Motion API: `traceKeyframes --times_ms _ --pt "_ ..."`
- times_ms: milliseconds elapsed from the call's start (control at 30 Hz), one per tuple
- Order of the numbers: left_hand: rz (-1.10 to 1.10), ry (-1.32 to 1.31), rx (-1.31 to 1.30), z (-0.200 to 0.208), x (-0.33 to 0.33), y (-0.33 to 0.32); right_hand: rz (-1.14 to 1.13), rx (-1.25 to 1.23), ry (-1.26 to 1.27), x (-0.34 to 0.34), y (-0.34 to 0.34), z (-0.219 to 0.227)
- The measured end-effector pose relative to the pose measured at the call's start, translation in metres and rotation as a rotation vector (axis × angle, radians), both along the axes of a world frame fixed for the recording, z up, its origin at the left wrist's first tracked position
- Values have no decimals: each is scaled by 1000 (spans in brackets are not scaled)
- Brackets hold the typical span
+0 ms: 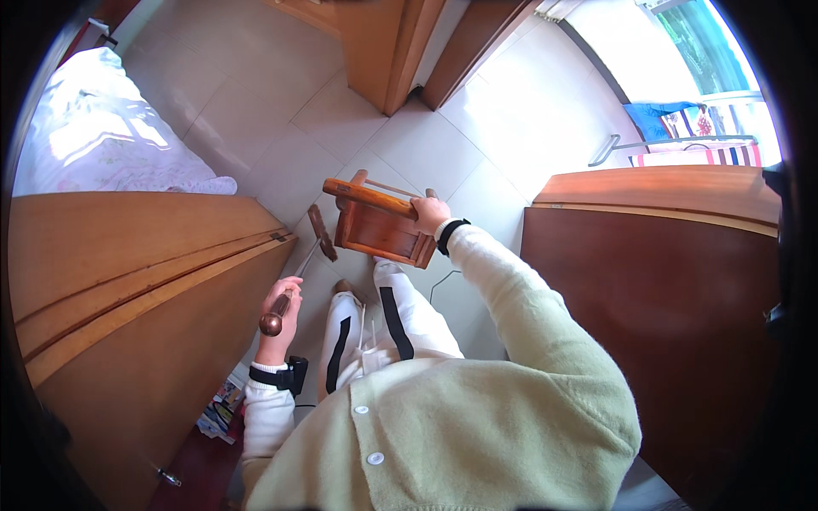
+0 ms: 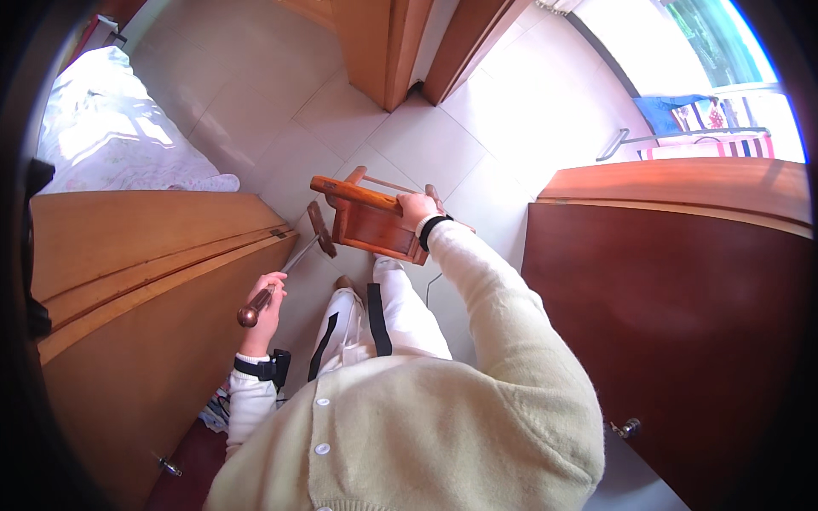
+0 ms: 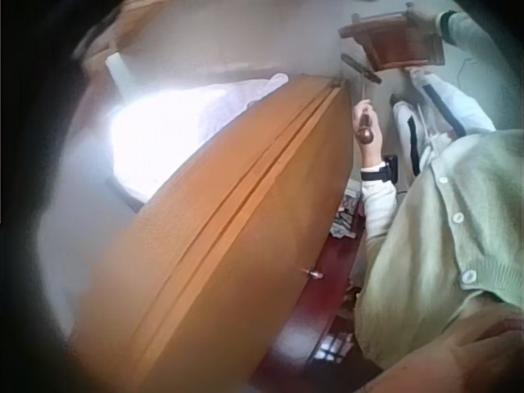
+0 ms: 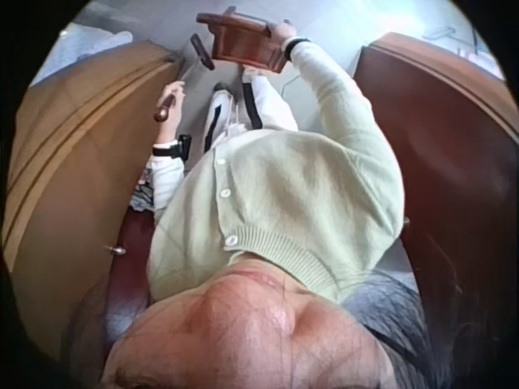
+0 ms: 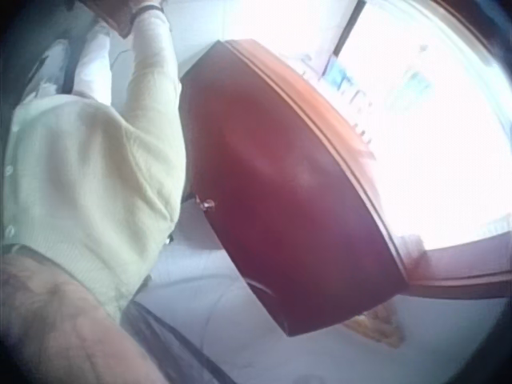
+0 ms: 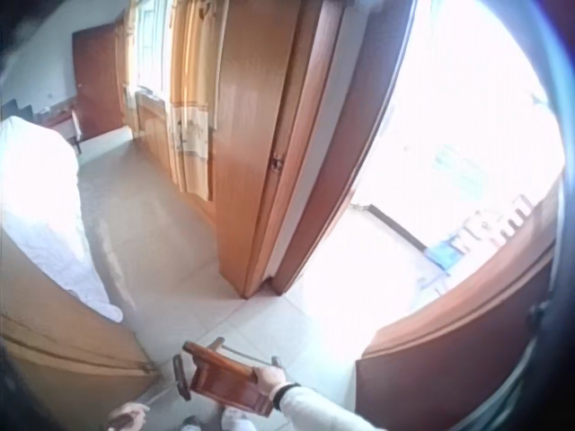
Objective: The person sweeps a tiled floor with a broom and dustpan, moving debris into the dustpan. They briefly reposition a wooden chair to access the area underneath, then continue sweeping and collecting debris.
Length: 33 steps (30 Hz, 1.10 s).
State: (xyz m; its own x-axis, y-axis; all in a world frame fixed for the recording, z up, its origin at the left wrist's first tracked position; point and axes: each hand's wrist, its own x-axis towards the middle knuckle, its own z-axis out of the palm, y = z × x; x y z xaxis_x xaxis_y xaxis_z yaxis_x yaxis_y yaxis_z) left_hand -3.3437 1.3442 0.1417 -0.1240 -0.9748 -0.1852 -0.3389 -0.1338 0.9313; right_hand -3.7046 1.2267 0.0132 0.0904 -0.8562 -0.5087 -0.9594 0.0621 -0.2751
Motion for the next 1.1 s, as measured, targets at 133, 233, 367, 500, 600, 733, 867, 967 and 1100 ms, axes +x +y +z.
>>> traceKeyframes --times_ms 133,233,367,500,600,733,867,967,1100 --pt "30 -39 17 5 -12 -12 39 62 10 -19 -57 -13" --pt "54 -64 47 9 -18 -18 17 56 11 -37 -86 -18" --pt "67 -89 58 10 -27 -25 -27 -27 65 -59 -122 -29" --pt "74 -70 91 7 -30 -29 -151 -324 207 -70 -151 -46" --pt "69 -78 122 5 -29 -33 -213 -439 248 -72 -173 -57" --pt "98 -68 145 3 -29 -34 -261 -342 279 -78 -201 -64" --pt "145 -3 149 -4 -25 -37 -242 -307 279 -81 -221 -68" --pt "108 -58 148 -8 -19 -32 -227 -282 295 -83 -229 -70" --pt "96 -62 107 -12 -5 -25 -238 -249 273 -79 -235 -71"
